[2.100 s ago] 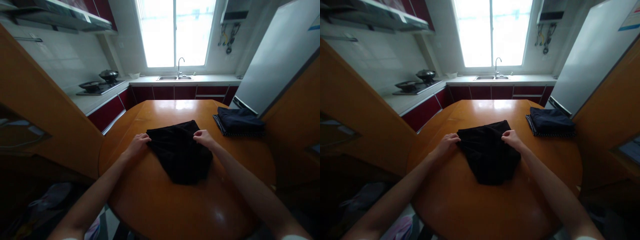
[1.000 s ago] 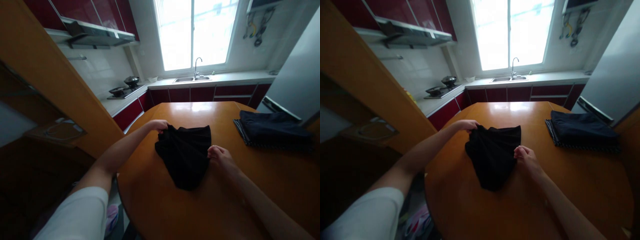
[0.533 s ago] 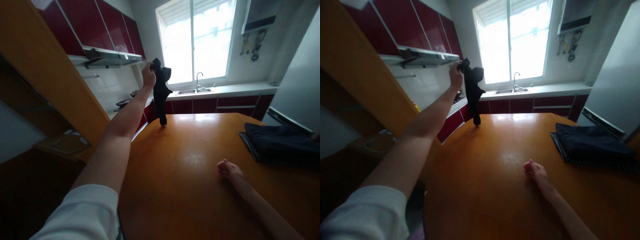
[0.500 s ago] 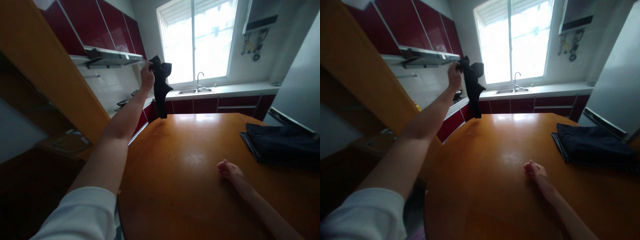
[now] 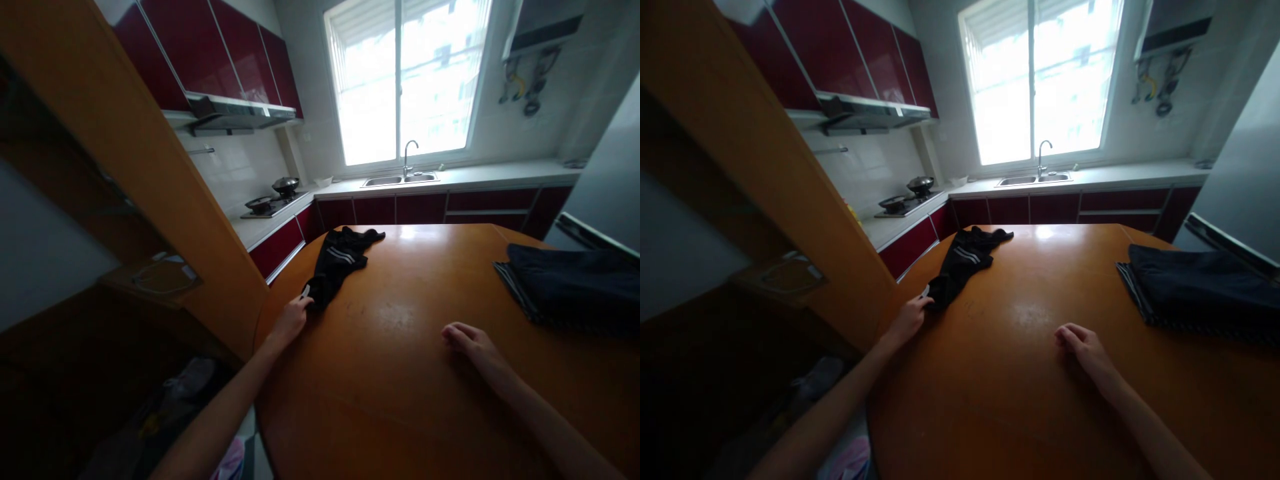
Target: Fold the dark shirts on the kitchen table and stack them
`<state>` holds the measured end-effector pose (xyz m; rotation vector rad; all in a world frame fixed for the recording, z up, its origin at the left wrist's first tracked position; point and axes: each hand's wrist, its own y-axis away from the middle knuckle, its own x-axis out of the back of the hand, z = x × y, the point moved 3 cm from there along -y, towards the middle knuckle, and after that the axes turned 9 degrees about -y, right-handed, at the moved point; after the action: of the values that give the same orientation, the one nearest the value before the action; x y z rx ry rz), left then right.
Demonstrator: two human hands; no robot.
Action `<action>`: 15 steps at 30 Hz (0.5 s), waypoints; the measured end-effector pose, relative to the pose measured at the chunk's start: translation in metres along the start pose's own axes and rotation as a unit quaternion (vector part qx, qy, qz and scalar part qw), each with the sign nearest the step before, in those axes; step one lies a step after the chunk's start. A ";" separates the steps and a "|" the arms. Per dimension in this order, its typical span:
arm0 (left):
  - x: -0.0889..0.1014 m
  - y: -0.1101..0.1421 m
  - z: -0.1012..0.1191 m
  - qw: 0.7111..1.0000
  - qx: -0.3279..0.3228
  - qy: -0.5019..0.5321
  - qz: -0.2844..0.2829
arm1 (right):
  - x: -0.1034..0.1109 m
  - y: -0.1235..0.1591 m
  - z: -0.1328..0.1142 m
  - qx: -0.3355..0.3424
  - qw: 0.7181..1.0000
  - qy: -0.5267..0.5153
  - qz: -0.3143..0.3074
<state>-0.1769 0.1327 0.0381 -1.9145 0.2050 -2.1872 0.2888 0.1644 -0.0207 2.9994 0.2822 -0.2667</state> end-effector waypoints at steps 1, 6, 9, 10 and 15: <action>-0.008 0.021 -0.003 1.000 0.018 -0.007 -0.014 | -0.001 0.000 -0.001 0.000 1.000 0.005 0.001; 0.000 0.087 -0.011 0.991 0.024 -0.021 -0.129 | 0.000 -0.001 0.002 0.004 1.000 0.024 -0.002; 0.022 0.085 -0.004 0.978 -0.018 -0.001 -0.206 | 0.001 -0.004 0.006 0.005 1.000 0.025 -0.011; 0.028 0.077 0.003 0.980 -0.033 0.010 -0.195 | 0.002 -0.005 0.007 0.006 1.000 0.026 -0.012; 0.010 0.003 0.055 1.000 -0.019 -0.007 -0.012 | 0.002 -0.003 0.006 0.014 0.999 0.029 -0.008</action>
<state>-0.1238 0.1293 0.0541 -1.9605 0.2246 -2.1999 0.2891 0.1674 -0.0272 3.0386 0.3092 -0.1861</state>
